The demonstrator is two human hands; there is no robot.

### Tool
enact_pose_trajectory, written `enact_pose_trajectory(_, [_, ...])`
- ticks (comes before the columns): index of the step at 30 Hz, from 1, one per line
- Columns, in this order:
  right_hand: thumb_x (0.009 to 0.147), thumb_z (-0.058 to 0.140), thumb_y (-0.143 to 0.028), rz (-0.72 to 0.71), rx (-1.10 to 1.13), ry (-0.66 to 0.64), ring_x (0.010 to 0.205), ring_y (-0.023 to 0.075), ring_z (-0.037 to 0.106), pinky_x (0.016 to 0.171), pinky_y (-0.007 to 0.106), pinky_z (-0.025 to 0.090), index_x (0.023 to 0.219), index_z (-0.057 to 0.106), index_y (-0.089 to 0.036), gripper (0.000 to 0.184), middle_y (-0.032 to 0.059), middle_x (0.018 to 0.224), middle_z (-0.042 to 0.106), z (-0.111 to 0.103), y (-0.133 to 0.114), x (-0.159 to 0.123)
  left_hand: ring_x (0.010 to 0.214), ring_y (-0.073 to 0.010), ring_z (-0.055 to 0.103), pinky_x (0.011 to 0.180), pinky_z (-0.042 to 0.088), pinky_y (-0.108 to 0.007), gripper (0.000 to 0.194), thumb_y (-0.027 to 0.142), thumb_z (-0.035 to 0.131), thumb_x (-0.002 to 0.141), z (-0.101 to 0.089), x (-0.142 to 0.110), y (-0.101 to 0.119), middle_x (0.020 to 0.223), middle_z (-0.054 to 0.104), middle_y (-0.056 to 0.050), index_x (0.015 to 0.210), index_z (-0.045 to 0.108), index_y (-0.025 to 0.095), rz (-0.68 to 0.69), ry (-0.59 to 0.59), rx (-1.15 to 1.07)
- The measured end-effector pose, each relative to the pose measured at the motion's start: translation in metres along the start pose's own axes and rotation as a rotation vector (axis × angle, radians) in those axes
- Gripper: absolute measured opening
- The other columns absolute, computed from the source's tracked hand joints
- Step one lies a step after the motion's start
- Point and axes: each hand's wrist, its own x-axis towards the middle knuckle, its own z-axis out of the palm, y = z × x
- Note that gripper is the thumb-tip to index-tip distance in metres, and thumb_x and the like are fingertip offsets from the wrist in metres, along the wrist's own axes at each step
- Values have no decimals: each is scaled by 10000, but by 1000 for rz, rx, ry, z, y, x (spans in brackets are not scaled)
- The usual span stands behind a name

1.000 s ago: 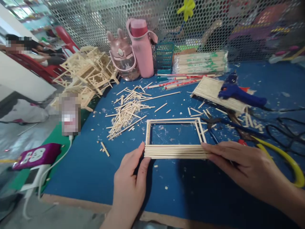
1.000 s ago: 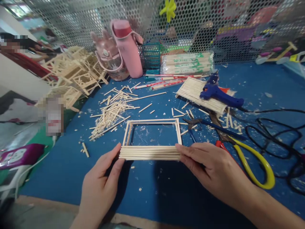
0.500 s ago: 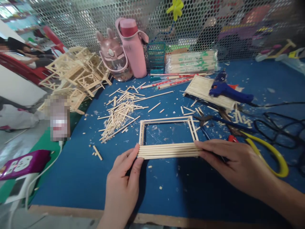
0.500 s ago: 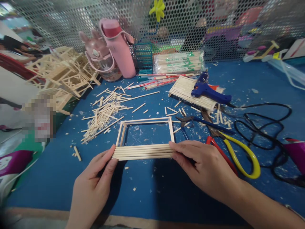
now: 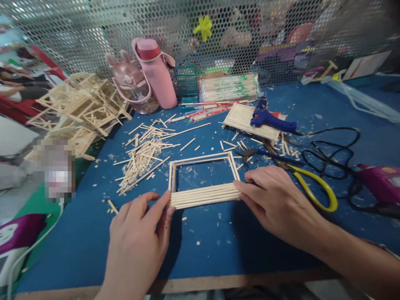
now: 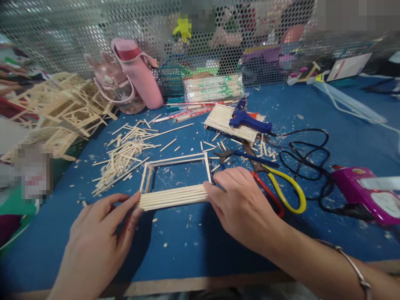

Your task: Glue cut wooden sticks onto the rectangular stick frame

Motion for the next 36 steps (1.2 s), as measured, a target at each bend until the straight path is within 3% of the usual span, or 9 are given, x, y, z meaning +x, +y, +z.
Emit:
enact_pose_trajectory(5, [856, 473, -161, 13, 29, -47, 721, 183, 478, 706, 334, 353, 908, 658, -183, 193, 52, 726, 567, -2, 1, 1, 965, -302, 531, 816, 451, -489, 258, 364, 507, 821, -13, 20, -11, 1095, 570, -110, 977, 650, 217, 123, -105, 19])
enact_pose_trajectory(12, [871, 459, -176, 8, 15, -76, 720, 180, 473, 767, 360, 334, 937, 653, -188, 205, 41, 712, 573, -4, 2, 1, 1316, -265, 335, 1041, 346, -454, 513, 222, 433, 865, -2, 28, 28, 1446, 356, -107, 1367, 349, 162, 429, -196, -113])
enact_pose_trajectory(15, [871, 463, -175, 11, 10, -93, 716, 174, 485, 805, 377, 326, 918, 650, -189, 193, 34, 710, 579, -4, 1, 1, 1312, -273, 350, 1021, 363, -460, 496, 285, 429, 900, 13, 30, 39, 1422, 392, -135, 1362, 354, 122, 456, -166, -106])
enact_pose_trajectory(20, [879, 469, -195, 14, 60, -79, 679, 161, 512, 795, 364, 351, 841, 656, -188, 191, 22, 655, 585, -5, 5, 2, 1187, -227, 508, 1007, 355, -433, 378, 177, 401, 917, 28, 34, 34, 1283, 560, -102, 1291, 447, 143, 540, -41, -127])
enact_pose_trajectory(22, [872, 505, -255, -8, 108, 1, 700, 171, 541, 756, 342, 382, 909, 659, -186, 173, 30, 691, 618, -8, 15, 1, 1132, -217, 551, 983, 370, -417, 351, 168, 396, 920, 29, 35, 34, 1228, 603, -93, 1261, 473, 138, 537, -2, -138])
enact_pose_trajectory(24, [847, 554, -293, -6, 134, 190, 734, 178, 570, 729, 323, 412, 994, 648, -183, 206, 42, 760, 652, -13, 31, 0, 1093, -212, 576, 959, 382, -407, 324, 177, 388, 927, 28, 36, 35, 1187, 631, -83, 1230, 496, 138, 537, 16, -143])
enact_pose_trajectory(28, [830, 574, -259, 152, 120, 514, 683, 162, 580, 691, 301, 449, 1028, 644, -207, 217, 24, 734, 638, -20, 62, 1, 1061, -214, 594, 942, 393, -411, 310, 188, 378, 932, 29, 38, 37, 1160, 646, -82, 1204, 520, 142, 533, 32, -141])
enact_pose_trajectory(33, [844, 536, -289, 240, 76, 538, 664, 162, 568, 674, 307, 469, 1048, 641, -176, 256, 27, 724, 612, -10, 79, 4, 1047, -214, 601, 930, 416, -414, 316, 203, 356, 937, 31, 37, 37, 1135, 657, -92, 1178, 553, 153, 506, 58, -163])
enact_pose_trajectory(36, [855, 503, -310, 250, 30, 549, 811, 196, 591, 778, 351, 477, 1065, 631, -169, 283, 65, 851, 642, 0, 85, 7, 1053, -214, 598, 931, 426, -426, 331, 198, 340, 937, 31, 35, 36, 1140, 653, -92, 1178, 563, 160, 474, 37, -190])
